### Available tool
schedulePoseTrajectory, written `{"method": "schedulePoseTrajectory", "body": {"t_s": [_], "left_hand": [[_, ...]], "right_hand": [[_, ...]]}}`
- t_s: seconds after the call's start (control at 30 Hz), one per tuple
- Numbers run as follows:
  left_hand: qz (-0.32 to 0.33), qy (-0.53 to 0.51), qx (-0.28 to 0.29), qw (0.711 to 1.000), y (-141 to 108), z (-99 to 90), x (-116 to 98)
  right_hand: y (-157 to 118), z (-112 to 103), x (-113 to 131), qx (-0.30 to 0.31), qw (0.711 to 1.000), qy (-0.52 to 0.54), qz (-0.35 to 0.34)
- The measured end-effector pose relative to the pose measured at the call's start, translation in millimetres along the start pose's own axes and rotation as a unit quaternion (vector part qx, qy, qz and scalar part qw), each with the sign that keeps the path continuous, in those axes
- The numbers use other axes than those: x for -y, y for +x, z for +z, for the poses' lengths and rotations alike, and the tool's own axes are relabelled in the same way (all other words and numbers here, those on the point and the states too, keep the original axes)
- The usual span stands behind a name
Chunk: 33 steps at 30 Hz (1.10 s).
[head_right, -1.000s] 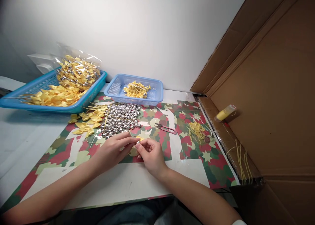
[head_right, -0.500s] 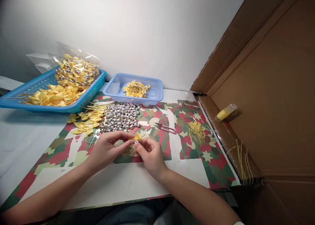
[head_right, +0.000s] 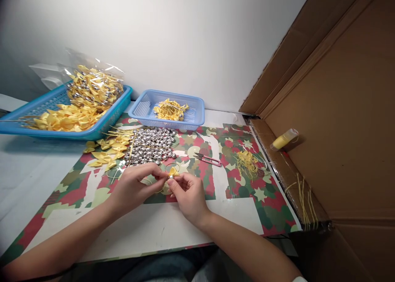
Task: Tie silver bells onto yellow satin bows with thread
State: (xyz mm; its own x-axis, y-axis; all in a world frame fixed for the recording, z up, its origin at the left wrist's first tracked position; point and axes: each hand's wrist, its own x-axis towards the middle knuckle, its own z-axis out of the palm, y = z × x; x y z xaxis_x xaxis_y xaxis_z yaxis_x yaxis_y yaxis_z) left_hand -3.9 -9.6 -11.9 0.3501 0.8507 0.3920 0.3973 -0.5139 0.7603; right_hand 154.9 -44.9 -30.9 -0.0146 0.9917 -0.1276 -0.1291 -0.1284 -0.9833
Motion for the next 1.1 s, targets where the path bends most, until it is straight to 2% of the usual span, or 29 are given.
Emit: {"method": "schedulePoseTrajectory", "body": {"t_s": [0.13,0.2,0.27,0.5,0.67,0.83,0.97,1.1], "left_hand": [[-0.105,-0.078,0.022,0.991,0.8,-1.4,-1.2],[-0.133,-0.113,0.032,0.984,0.4,-1.4,-0.7],[-0.134,-0.122,0.037,0.983,0.0,-1.3,0.2],[-0.065,-0.068,0.036,0.995,1.4,-3.0,-0.4],[-0.118,-0.106,-0.014,0.987,0.5,-2.2,1.0],[-0.135,-0.133,-0.036,0.981,1.1,-3.3,-0.3],[-0.156,-0.157,-0.024,0.975,1.7,-3.6,-3.3],[-0.181,-0.180,-0.001,0.967,0.7,-2.1,-4.3]], "right_hand": [[1.3,-1.5,1.8,0.013,1.000,-0.001,0.004],[1.4,-1.8,2.1,0.013,1.000,0.002,0.008],[1.0,-1.9,2.1,0.005,1.000,0.006,0.015],[0.3,-2.6,1.6,0.007,0.997,0.050,0.050],[0.6,-3.3,0.7,0.028,0.995,0.077,0.061],[-1.4,-4.0,-1.2,0.040,0.995,0.066,0.064],[-0.6,-2.3,-1.7,0.022,0.998,0.060,0.013],[0.7,0.8,-3.1,0.014,0.999,0.052,-0.009]]}}
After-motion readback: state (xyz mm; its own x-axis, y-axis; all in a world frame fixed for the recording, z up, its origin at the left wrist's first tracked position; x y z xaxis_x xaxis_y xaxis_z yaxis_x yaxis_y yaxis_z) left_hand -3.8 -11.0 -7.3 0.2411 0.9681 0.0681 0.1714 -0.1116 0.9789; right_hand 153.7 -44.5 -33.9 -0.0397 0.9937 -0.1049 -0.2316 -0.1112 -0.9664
